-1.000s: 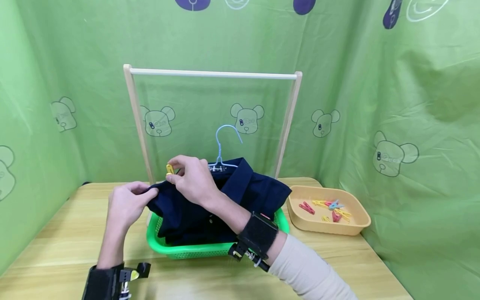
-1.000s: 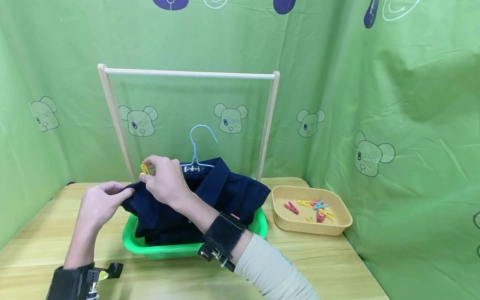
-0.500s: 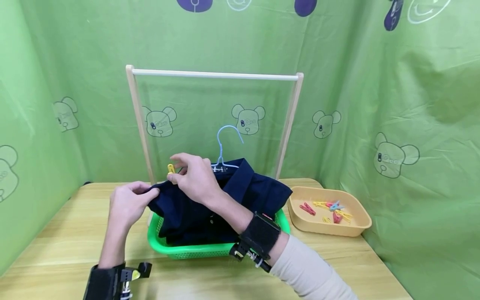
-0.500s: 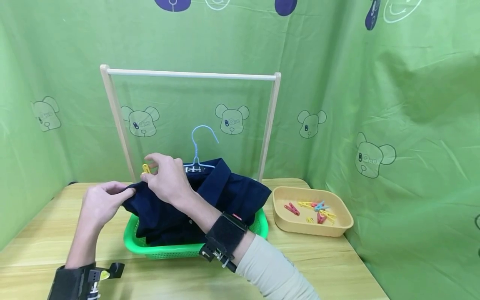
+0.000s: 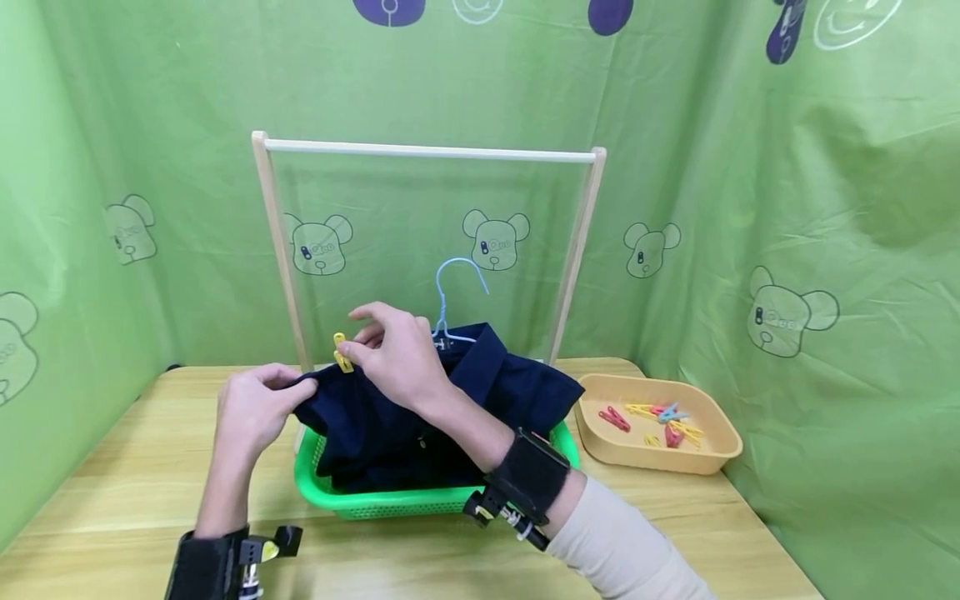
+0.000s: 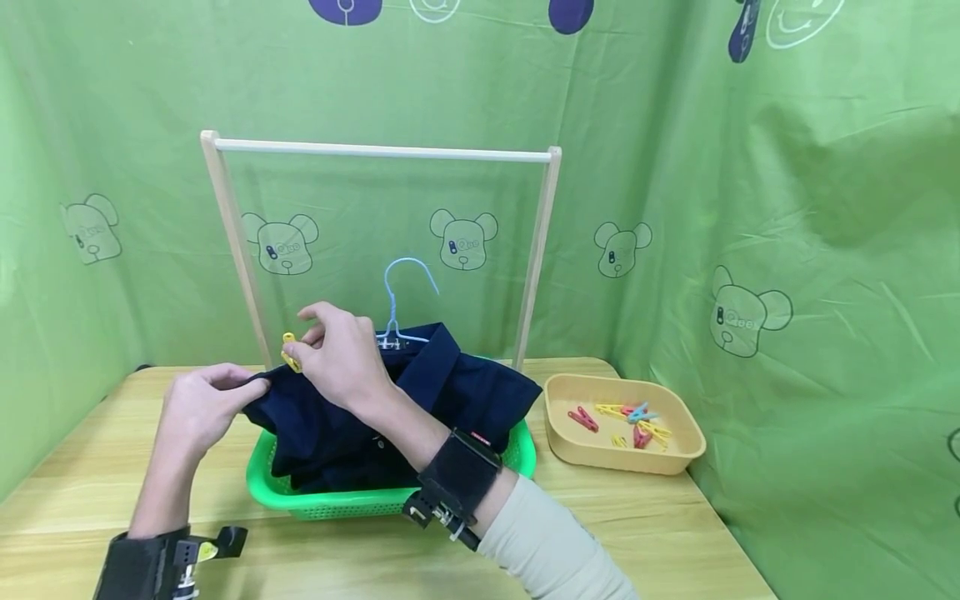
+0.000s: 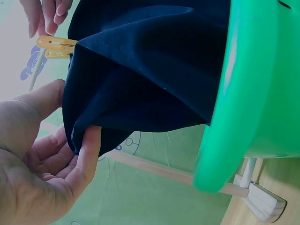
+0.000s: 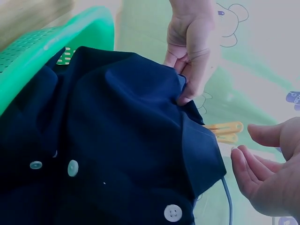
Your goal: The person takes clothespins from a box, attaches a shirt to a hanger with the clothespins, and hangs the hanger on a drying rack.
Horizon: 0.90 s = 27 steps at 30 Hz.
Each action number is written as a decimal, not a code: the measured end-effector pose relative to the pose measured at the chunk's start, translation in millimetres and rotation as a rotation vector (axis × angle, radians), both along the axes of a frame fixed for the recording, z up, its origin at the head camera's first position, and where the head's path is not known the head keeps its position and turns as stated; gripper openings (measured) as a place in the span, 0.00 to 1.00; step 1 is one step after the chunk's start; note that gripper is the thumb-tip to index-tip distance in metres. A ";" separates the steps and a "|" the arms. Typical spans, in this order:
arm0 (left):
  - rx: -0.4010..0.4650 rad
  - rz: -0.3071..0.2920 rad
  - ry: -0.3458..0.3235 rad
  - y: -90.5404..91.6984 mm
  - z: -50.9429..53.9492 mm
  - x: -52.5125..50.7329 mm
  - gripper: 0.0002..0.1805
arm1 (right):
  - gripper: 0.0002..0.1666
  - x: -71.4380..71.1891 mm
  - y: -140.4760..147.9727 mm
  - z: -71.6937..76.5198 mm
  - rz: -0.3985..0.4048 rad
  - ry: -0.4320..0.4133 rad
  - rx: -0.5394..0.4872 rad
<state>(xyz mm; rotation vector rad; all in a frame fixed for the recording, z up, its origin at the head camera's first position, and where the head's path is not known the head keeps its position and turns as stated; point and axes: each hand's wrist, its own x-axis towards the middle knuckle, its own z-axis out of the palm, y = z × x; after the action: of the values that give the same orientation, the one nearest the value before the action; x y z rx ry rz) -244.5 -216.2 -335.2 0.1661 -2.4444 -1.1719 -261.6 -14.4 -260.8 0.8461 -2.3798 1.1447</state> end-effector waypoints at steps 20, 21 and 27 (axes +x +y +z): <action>0.020 0.019 -0.025 -2.8 -0.9 -0.1 0.16 | 0.10 6.2 67.1 21.1 -0.075 0.105 -0.245; 0.021 0.020 -0.025 -2.8 -0.7 0.0 0.16 | 0.10 6.3 71.8 22.6 -0.080 0.117 -0.260; 0.023 0.021 -0.029 -3.6 -0.3 0.3 0.16 | 0.08 0.7 96.8 27.3 -0.134 0.195 -0.348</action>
<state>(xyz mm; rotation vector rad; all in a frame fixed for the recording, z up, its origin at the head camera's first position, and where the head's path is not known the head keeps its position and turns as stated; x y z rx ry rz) -244.2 -219.8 -335.6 0.2161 -2.4493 -1.1966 -260.9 82.3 -233.5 0.6380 -1.9706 1.3052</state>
